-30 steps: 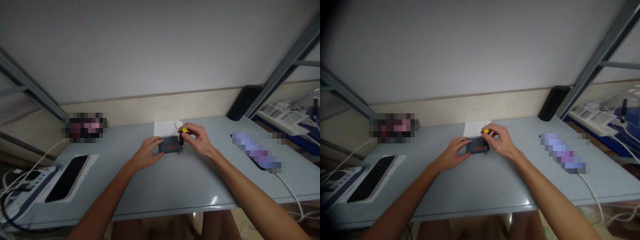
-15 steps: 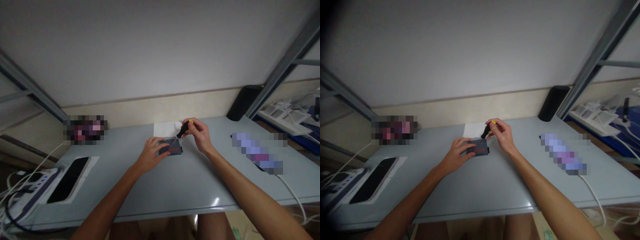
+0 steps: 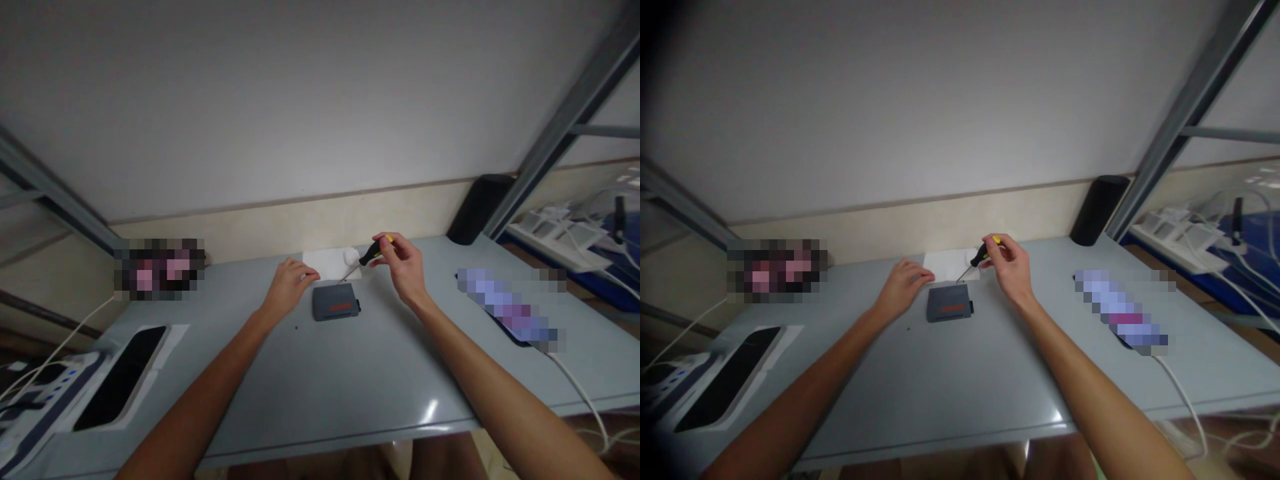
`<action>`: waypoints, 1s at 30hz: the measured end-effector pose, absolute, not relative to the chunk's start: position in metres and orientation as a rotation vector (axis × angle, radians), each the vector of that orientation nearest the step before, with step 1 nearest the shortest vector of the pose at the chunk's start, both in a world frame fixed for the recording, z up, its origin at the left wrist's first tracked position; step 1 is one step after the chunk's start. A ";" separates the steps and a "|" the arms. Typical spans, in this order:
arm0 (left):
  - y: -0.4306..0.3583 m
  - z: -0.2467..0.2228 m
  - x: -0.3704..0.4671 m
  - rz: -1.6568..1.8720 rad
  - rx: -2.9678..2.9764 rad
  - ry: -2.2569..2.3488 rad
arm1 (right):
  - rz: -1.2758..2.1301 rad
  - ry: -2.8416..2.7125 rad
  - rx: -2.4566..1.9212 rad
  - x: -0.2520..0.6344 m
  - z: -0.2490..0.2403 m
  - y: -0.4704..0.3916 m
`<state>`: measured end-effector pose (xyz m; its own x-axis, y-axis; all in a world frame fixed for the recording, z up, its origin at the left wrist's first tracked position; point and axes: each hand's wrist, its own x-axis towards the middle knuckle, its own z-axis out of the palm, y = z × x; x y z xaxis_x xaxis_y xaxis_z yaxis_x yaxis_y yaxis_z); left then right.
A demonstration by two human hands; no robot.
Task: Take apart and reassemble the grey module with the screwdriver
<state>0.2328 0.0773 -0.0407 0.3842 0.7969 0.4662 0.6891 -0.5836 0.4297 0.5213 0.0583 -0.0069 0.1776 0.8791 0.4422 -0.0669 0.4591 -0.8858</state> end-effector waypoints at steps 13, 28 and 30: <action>0.124 -0.081 0.230 0.884 2.387 1.383 | 0.810 -1.215 -0.989 0.525 -0.024 0.074; 0.057 -0.057 0.179 1.019 2.301 1.490 | 1.373 -1.230 -0.774 0.494 -0.020 0.045; 0.051 -0.061 0.172 1.043 2.229 1.528 | 1.466 -1.295 -0.792 0.483 -0.019 0.034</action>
